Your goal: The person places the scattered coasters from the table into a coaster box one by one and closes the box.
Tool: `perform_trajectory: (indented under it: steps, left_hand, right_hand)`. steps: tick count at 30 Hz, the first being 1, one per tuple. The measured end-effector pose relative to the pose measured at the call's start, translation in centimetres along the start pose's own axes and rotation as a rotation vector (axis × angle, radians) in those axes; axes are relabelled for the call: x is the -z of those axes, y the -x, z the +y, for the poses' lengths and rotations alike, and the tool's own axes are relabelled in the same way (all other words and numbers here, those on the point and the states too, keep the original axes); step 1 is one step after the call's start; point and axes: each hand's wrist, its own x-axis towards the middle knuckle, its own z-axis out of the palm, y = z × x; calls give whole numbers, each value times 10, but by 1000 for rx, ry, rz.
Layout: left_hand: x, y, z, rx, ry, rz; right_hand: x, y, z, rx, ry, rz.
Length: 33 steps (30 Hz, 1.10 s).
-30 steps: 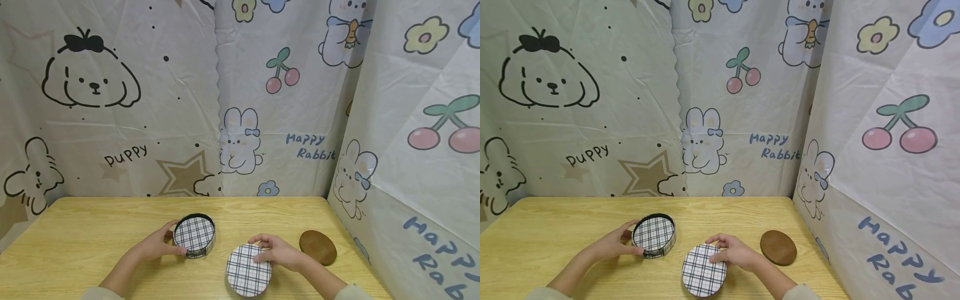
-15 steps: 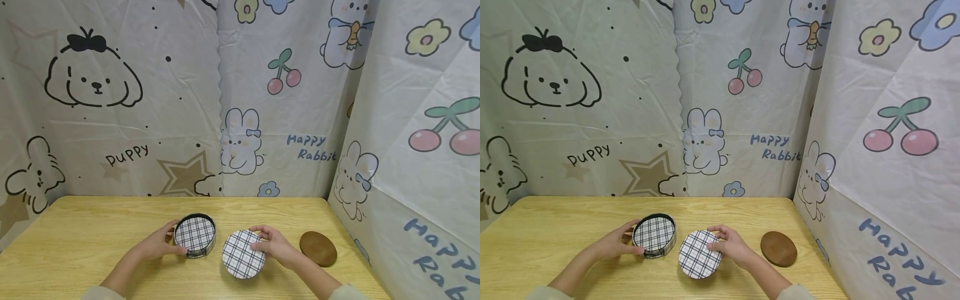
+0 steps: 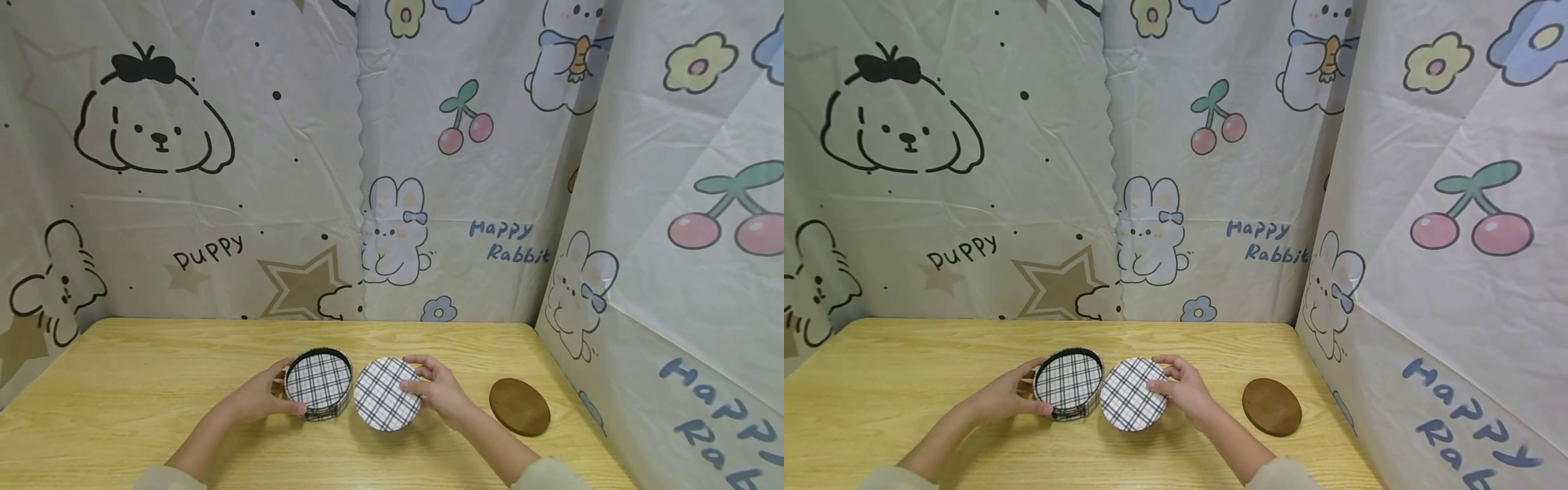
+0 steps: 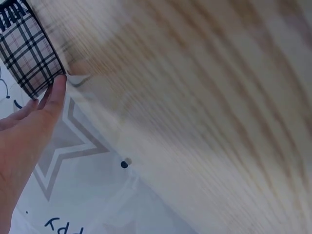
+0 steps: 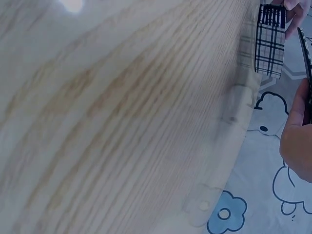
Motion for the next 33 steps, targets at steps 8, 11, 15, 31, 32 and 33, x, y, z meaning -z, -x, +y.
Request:
perform_trajectory:
  steps: [8,11,15,31,32,33]
  left_hand:
    - [0,0,0,-9,21,-25]
    - [-1,1,0,-14,36,-19]
    - [-1,1,0,-5,45,-13]
    - [-1,2,3,10,41,-12]
    - [0,2,3,11,38,-13]
    - [0,2,3,14,38,-12]
  right_hand:
    - [-13,-7,5,12,-20,31]
    - [-17,-9,6,17,-23,40]
    - [-20,-12,7,17,-25,48]
    - [-32,-25,4,29,-47,66]
    - [-33,-25,3,31,-50,64]
    - [-34,-26,3,31,-51,64]
